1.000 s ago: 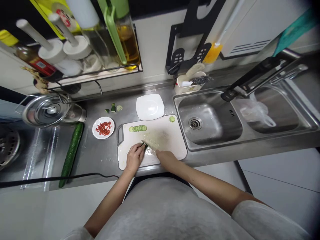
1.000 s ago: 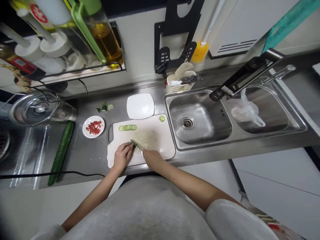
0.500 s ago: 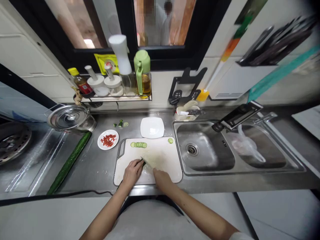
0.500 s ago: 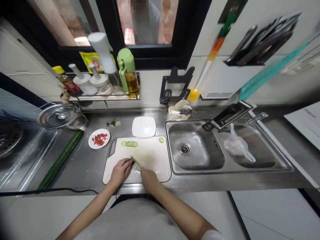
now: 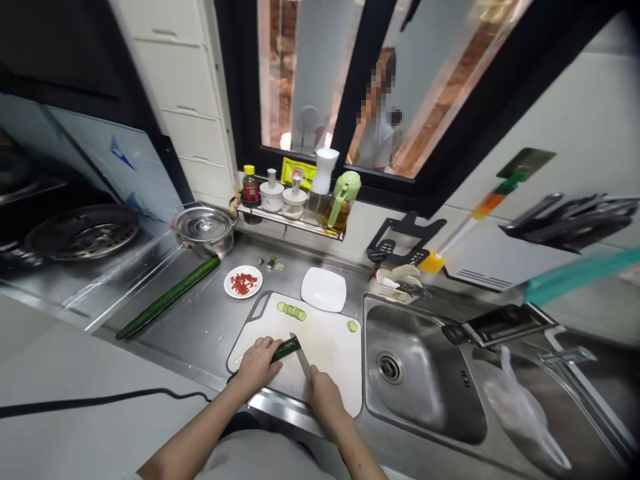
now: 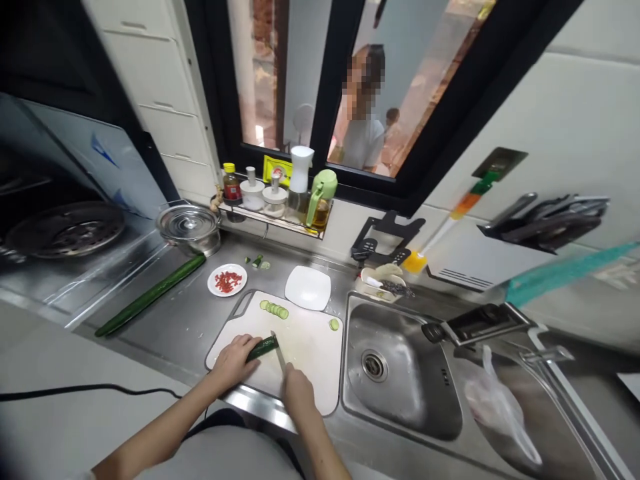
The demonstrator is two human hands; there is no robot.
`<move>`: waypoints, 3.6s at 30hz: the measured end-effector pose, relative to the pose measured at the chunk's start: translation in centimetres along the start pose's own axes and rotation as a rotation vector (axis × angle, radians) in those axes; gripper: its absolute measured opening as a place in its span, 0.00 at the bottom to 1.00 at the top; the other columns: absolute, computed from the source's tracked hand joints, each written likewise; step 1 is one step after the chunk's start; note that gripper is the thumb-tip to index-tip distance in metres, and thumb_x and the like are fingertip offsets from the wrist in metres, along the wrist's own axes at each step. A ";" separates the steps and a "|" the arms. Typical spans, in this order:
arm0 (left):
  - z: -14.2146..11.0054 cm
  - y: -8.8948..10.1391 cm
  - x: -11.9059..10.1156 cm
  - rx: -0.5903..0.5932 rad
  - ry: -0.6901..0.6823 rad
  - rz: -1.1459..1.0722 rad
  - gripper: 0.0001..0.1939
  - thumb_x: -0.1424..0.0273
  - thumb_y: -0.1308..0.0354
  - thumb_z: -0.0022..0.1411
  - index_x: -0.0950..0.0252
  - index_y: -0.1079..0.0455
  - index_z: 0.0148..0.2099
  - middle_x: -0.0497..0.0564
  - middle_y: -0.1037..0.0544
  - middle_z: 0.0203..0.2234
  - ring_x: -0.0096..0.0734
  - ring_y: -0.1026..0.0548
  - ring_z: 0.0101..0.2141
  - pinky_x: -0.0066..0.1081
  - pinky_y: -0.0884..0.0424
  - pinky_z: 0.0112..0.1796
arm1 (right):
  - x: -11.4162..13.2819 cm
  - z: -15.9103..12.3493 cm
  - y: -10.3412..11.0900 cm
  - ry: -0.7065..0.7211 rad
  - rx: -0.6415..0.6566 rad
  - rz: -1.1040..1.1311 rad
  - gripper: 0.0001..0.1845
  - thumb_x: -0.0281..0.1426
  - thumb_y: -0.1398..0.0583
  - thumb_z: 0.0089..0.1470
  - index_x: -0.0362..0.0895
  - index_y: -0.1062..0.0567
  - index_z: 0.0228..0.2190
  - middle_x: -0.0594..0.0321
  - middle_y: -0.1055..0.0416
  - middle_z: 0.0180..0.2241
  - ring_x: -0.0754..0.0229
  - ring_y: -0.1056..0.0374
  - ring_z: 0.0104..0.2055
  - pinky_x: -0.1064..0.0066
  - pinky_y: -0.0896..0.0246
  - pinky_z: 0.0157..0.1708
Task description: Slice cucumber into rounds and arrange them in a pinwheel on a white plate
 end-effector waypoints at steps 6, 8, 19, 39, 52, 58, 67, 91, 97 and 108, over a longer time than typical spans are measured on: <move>-1.0 -0.6 1.5 -0.001 0.109 -0.106 0.27 0.75 0.46 0.53 0.57 0.35 0.56 0.53 0.27 0.44 0.40 0.31 0.48 0.35 0.36 0.47 | -1.5 -0.4 0.5 -0.014 -0.101 0.061 0.12 0.25 0.54 0.59 0.42 0.33 0.40 0.54 0.25 0.35 0.57 0.29 0.38 0.73 0.45 0.33; -0.5 -0.5 2.2 -0.078 0.159 -0.202 0.27 0.74 0.45 0.54 0.58 0.35 0.57 0.53 0.27 0.44 0.39 0.30 0.47 0.34 0.35 0.47 | -2.1 -0.5 0.8 -0.026 -0.132 0.082 0.12 0.25 0.54 0.59 0.43 0.33 0.39 0.55 0.25 0.35 0.58 0.29 0.39 0.74 0.46 0.33; 8.4 3.9 6.5 -0.296 0.486 -0.135 0.28 0.69 0.44 0.54 0.59 0.36 0.59 0.58 0.27 0.48 0.44 0.29 0.48 0.35 0.34 0.45 | -3.7 -0.1 0.6 -0.052 -0.163 0.131 0.12 0.27 0.54 0.59 0.45 0.32 0.36 0.58 0.25 0.33 0.59 0.29 0.37 0.75 0.48 0.30; 7.9 4.2 3.5 -0.263 0.126 -0.566 0.19 0.57 0.47 0.60 0.65 0.27 0.45 0.55 0.23 0.39 0.36 0.26 0.40 0.35 0.32 0.44 | -1.0 -0.3 4.1 0.052 -0.234 -0.309 0.24 0.25 0.53 0.61 0.50 0.37 0.57 0.55 0.30 0.44 0.59 0.32 0.40 0.71 0.46 0.38; 6.2 1.9 0.1 0.317 -0.049 -0.774 0.18 0.63 0.33 0.43 0.68 0.25 0.37 0.50 0.22 0.26 0.30 0.25 0.30 0.28 0.31 0.36 | -1.7 -2.0 3.2 0.109 -0.310 -0.349 0.24 0.28 0.52 0.62 0.52 0.37 0.58 0.54 0.35 0.49 0.58 0.38 0.42 0.68 0.49 0.42; 6.0 0.2 1.4 0.130 0.109 -0.653 0.08 0.72 0.39 0.48 0.67 0.26 0.35 0.47 0.23 0.24 0.24 0.28 0.27 0.23 0.34 0.31 | -2.8 -3.1 1.4 0.072 -0.254 -0.313 0.23 0.26 0.51 0.61 0.52 0.35 0.55 0.56 0.32 0.46 0.60 0.35 0.41 0.70 0.49 0.39; 5.2 -1.2 2.5 0.012 0.303 -0.345 0.09 0.75 0.42 0.52 0.62 0.25 0.37 0.47 0.21 0.30 0.27 0.26 0.32 0.24 0.36 0.34 | -4.5 -3.8 0.2 -0.160 -0.114 -0.042 0.16 0.35 0.56 0.65 0.44 0.32 0.42 0.56 0.26 0.35 0.58 0.30 0.37 0.72 0.51 0.30; 5.1 -1.7 3.6 -0.028 0.322 -0.302 0.09 0.72 0.42 0.53 0.61 0.25 0.38 0.47 0.21 0.31 0.29 0.27 0.35 0.26 0.36 0.35 | 2.3 -1.7 1.7 0.078 0.066 -0.224 0.18 0.18 0.52 0.54 0.42 0.39 0.46 0.51 0.26 0.36 0.55 0.29 0.42 0.70 0.44 0.36; 5.1 -1.5 3.5 -0.002 0.296 -0.259 0.09 0.71 0.43 0.54 0.60 0.24 0.38 0.48 0.22 0.33 0.28 0.27 0.34 0.25 0.37 0.34 | 2.4 -1.6 1.7 0.082 0.055 -0.242 0.17 0.19 0.52 0.55 0.41 0.38 0.46 0.51 0.26 0.36 0.54 0.28 0.42 0.69 0.43 0.36; 5.0 -1.6 3.4 0.004 0.300 -0.215 0.09 0.68 0.44 0.57 0.56 0.23 0.39 0.49 0.24 0.35 0.30 0.28 0.37 0.26 0.37 0.36 | 2.6 -1.7 1.8 0.068 0.049 -0.250 0.18 0.18 0.52 0.54 0.41 0.38 0.46 0.50 0.26 0.37 0.54 0.28 0.42 0.69 0.42 0.37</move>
Point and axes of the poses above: each hand's wrist, its own z-axis towards the middle knuckle, its own y-axis out of the back of the hand, x = y × z, the point moved 2 cm from there along z, towards the middle knuckle
